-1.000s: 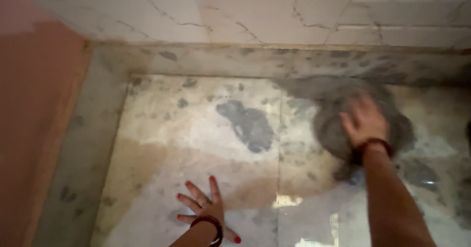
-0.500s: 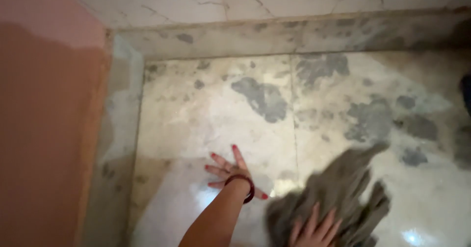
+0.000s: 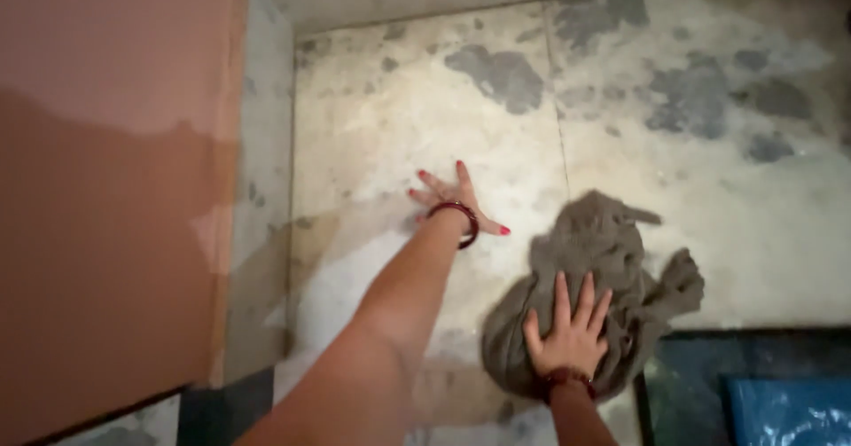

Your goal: Cleaning the floor and a plastic mat using a cloth and bucket of water.

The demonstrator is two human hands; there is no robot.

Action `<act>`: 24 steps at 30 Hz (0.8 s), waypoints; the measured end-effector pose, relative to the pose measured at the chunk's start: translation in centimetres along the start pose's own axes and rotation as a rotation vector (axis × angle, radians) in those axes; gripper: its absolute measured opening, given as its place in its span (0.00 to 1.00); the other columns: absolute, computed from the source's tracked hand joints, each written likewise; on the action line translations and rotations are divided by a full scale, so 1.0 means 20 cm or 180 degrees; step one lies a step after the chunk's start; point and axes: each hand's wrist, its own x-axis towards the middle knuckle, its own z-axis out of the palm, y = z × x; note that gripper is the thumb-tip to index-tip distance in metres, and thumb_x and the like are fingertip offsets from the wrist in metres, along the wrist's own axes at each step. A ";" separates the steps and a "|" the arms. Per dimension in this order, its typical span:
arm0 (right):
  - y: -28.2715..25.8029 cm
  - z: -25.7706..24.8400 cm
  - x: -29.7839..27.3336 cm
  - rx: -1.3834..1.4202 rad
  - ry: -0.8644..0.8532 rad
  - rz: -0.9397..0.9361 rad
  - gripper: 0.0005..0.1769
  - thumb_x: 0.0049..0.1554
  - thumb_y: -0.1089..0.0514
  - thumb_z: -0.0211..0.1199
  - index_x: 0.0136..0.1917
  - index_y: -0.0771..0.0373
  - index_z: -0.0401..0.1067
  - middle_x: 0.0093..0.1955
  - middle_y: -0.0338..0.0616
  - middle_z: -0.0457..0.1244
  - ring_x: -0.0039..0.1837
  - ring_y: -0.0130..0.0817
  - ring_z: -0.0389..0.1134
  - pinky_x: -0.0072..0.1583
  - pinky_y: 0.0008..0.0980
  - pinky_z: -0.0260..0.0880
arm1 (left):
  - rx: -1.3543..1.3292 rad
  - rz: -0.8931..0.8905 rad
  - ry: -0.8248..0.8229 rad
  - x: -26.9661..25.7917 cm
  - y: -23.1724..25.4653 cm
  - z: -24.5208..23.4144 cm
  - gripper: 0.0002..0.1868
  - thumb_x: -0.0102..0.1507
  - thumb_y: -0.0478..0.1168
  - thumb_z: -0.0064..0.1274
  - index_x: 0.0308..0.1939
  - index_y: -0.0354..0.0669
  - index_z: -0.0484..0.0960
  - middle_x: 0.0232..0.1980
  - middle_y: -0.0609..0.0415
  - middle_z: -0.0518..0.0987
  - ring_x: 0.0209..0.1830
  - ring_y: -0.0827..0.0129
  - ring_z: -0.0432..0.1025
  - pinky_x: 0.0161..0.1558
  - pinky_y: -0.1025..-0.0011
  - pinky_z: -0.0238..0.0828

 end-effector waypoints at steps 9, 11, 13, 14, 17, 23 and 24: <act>0.25 0.00 -0.22 0.0961 -0.0519 -0.0107 0.53 0.49 0.23 0.54 0.82 0.30 0.39 0.88 0.30 0.22 0.86 0.52 0.22 0.68 0.74 0.51 | 0.0586 0.0585 0.0624 -0.13 -0.95 0.37 0.72 0.47 0.64 0.72 0.81 0.45 0.40 0.82 0.30 0.43 0.81 0.38 0.44 0.79 0.53 0.44; 0.32 0.01 -0.43 0.0651 -0.0872 0.0329 0.54 0.50 0.20 0.54 0.82 0.26 0.35 0.87 0.28 0.19 0.86 0.50 0.22 0.69 0.74 0.48 | 0.0752 0.1056 0.0746 -0.25 -1.20 0.35 0.69 0.47 0.60 0.74 0.80 0.42 0.44 0.80 0.29 0.45 0.79 0.33 0.42 0.77 0.53 0.43; 0.36 -0.02 -0.46 0.0646 -0.0816 0.0248 0.54 0.49 0.20 0.53 0.82 0.25 0.36 0.88 0.26 0.20 0.86 0.49 0.25 0.70 0.72 0.50 | 0.0882 0.0998 0.0842 -0.42 -1.33 0.21 0.67 0.48 0.60 0.73 0.79 0.42 0.48 0.78 0.31 0.52 0.78 0.36 0.49 0.76 0.54 0.48; 0.39 -0.03 -0.49 0.0627 -0.0812 0.0162 0.54 0.48 0.19 0.53 0.81 0.23 0.36 0.88 0.24 0.21 0.86 0.48 0.27 0.71 0.70 0.51 | 0.1009 0.0901 0.0898 -0.51 -1.41 0.16 0.64 0.48 0.61 0.72 0.78 0.41 0.52 0.76 0.32 0.58 0.76 0.39 0.55 0.75 0.55 0.53; 0.38 -0.01 -0.49 0.0336 -0.0928 0.0253 0.55 0.48 0.18 0.53 0.81 0.23 0.34 0.87 0.25 0.20 0.86 0.47 0.26 0.70 0.70 0.51 | 0.1006 0.1309 0.1028 -0.71 -1.46 -0.10 0.55 0.50 0.58 0.69 0.74 0.38 0.62 0.73 0.34 0.67 0.74 0.46 0.62 0.74 0.59 0.59; 0.40 0.11 -0.47 0.0214 -0.0630 0.0332 0.56 0.45 0.14 0.49 0.81 0.22 0.34 0.88 0.24 0.21 0.85 0.50 0.33 0.71 0.66 0.55 | 0.1360 0.1654 0.1236 -0.72 -1.28 -0.25 0.53 0.51 0.52 0.71 0.73 0.39 0.61 0.74 0.35 0.63 0.73 0.46 0.60 0.72 0.60 0.58; 0.37 0.09 -0.42 0.0239 -0.0606 0.0326 0.56 0.45 0.14 0.49 0.81 0.22 0.34 0.88 0.24 0.21 0.85 0.50 0.33 0.71 0.66 0.55 | 0.1374 0.1657 0.1268 -0.69 -1.22 -0.25 0.53 0.51 0.52 0.71 0.73 0.39 0.61 0.74 0.35 0.63 0.73 0.46 0.60 0.72 0.60 0.58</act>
